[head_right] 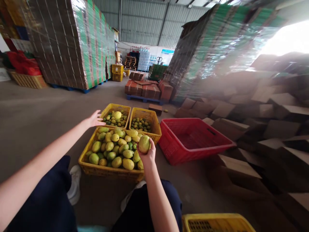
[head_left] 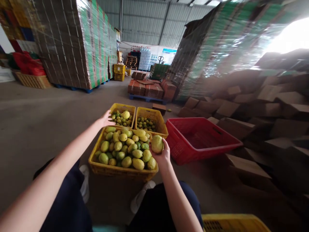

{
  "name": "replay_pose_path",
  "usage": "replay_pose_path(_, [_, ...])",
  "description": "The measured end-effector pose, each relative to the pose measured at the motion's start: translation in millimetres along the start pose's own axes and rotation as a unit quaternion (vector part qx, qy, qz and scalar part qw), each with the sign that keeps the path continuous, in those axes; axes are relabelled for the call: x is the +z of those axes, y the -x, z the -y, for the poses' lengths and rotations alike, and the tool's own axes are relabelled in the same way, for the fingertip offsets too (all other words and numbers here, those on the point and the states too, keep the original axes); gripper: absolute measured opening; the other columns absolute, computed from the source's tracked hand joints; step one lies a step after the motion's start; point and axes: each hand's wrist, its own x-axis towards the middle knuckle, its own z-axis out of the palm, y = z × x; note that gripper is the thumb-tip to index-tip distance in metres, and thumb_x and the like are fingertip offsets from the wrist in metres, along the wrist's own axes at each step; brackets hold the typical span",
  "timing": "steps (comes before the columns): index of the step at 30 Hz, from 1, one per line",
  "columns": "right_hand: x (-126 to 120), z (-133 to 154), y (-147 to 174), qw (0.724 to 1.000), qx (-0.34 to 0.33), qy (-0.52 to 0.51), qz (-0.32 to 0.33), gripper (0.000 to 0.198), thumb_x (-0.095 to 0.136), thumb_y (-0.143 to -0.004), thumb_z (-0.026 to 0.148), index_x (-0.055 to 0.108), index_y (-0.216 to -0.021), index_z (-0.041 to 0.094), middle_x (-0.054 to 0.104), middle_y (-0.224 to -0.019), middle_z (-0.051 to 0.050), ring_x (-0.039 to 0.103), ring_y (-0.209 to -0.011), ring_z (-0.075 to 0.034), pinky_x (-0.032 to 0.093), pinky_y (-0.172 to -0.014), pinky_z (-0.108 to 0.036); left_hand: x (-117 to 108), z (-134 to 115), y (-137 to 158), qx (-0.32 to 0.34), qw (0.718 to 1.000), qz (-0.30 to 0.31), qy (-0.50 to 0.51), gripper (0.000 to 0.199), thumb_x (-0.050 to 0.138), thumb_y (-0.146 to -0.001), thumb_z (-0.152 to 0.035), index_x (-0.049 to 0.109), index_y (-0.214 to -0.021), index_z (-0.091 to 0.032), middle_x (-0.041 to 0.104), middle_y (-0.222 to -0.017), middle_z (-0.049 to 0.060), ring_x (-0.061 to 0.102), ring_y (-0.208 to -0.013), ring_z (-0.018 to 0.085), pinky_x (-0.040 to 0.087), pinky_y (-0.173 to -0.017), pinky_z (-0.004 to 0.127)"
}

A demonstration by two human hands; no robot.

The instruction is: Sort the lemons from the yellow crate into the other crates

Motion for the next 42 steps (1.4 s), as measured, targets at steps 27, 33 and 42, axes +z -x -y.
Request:
replay_pose_path(27, [-61, -105, 110, 0.976, 0.202, 0.076, -0.04, 0.027, 0.048, -0.094, 0.036, 0.062, -0.101, 0.015, 0.072, -0.081, -0.012, 0.069, -0.07, -0.023, 0.055, -0.053, -0.028, -136, 220, 186, -0.079, 0.952, 0.116, 0.273, 0.025, 0.054, -0.09, -0.024, 0.071, -0.105, -0.013, 0.073, -0.106, 0.011, 0.07, -0.087, 0.022, 0.052, -0.09, 0.04])
replay_pose_path(33, [-51, -117, 107, 0.973, 0.204, 0.093, -0.059, 0.026, 0.047, -0.094, 0.036, 0.061, -0.102, 0.016, 0.072, -0.08, -0.011, 0.07, -0.07, -0.022, 0.056, -0.054, -0.028, -167, 262, 189, -0.089, 0.938, 0.025, 0.334, 0.03, 0.049, -0.091, -0.019, 0.068, -0.113, -0.012, 0.074, -0.103, 0.01, 0.072, -0.086, 0.021, 0.055, -0.086, 0.039])
replay_pose_path(42, [-36, -105, 107, 0.974, 0.191, 0.106, -0.066, 0.024, 0.05, -0.092, 0.035, 0.061, -0.103, 0.017, 0.071, -0.08, -0.01, 0.069, -0.073, -0.023, 0.055, -0.054, -0.029, -213, 293, 199, -0.099, 0.908, -0.077, 0.4, 0.06, 0.037, -0.091, -0.008, 0.038, -0.149, -0.024, 0.074, -0.107, 0.005, 0.071, -0.092, 0.016, 0.049, -0.096, 0.035])
